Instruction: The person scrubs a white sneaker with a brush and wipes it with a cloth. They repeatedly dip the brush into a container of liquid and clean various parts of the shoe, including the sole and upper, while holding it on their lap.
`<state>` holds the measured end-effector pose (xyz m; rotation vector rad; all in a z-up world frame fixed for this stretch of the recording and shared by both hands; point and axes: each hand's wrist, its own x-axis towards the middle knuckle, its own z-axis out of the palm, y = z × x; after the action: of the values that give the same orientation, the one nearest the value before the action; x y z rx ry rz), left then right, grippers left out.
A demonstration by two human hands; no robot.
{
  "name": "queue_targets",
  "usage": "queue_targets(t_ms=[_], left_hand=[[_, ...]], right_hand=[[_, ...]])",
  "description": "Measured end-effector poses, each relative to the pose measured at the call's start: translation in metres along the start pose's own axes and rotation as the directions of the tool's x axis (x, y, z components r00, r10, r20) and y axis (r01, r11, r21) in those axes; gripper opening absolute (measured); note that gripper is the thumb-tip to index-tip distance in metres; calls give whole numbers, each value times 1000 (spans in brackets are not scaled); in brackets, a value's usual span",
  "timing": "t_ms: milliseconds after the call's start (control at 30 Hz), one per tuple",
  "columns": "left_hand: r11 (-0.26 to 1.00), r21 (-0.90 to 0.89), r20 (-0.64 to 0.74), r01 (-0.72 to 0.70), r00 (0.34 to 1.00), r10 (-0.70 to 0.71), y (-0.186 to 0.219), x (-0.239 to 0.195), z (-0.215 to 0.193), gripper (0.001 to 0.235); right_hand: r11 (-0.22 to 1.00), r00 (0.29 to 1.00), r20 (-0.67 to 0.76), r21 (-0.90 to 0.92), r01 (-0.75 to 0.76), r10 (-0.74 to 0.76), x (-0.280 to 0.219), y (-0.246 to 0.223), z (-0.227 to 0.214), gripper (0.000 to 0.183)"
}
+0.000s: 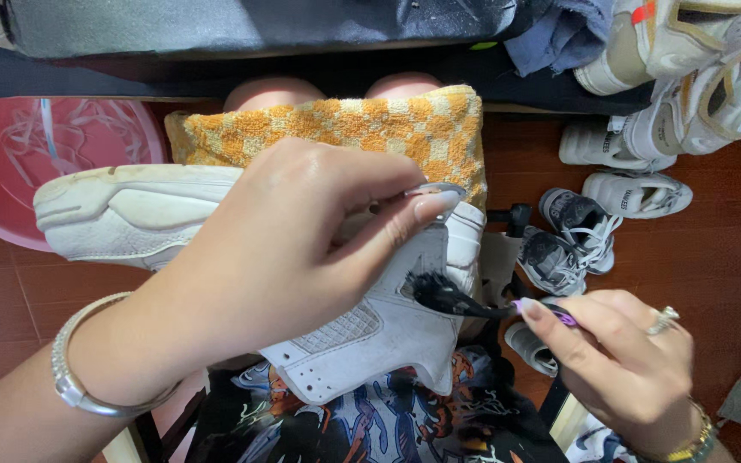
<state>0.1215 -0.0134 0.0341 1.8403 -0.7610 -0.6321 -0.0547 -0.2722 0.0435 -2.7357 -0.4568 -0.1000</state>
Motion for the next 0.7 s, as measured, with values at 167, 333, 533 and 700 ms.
queue_targets(t_ms=[167, 333, 533, 700], left_hand=[[998, 34, 46, 58, 997, -59, -2, 4, 2, 36], [998, -45, 16, 42, 999, -42, 4, 1, 1, 30], [995, -46, 50, 86, 995, -84, -1, 10, -2, 32], [996, -85, 17, 21, 1000, -20, 1, 7, -2, 34]], right_hand=[[998, 1000, 6, -54, 26, -26, 9, 3, 7, 43], [996, 995, 32, 14, 91, -92, 12, 0, 4, 38], [994, 998, 15, -86, 63, -62, 19, 9, 6, 37], [994, 993, 71, -50, 93, -89, 15, 5, -8, 36]])
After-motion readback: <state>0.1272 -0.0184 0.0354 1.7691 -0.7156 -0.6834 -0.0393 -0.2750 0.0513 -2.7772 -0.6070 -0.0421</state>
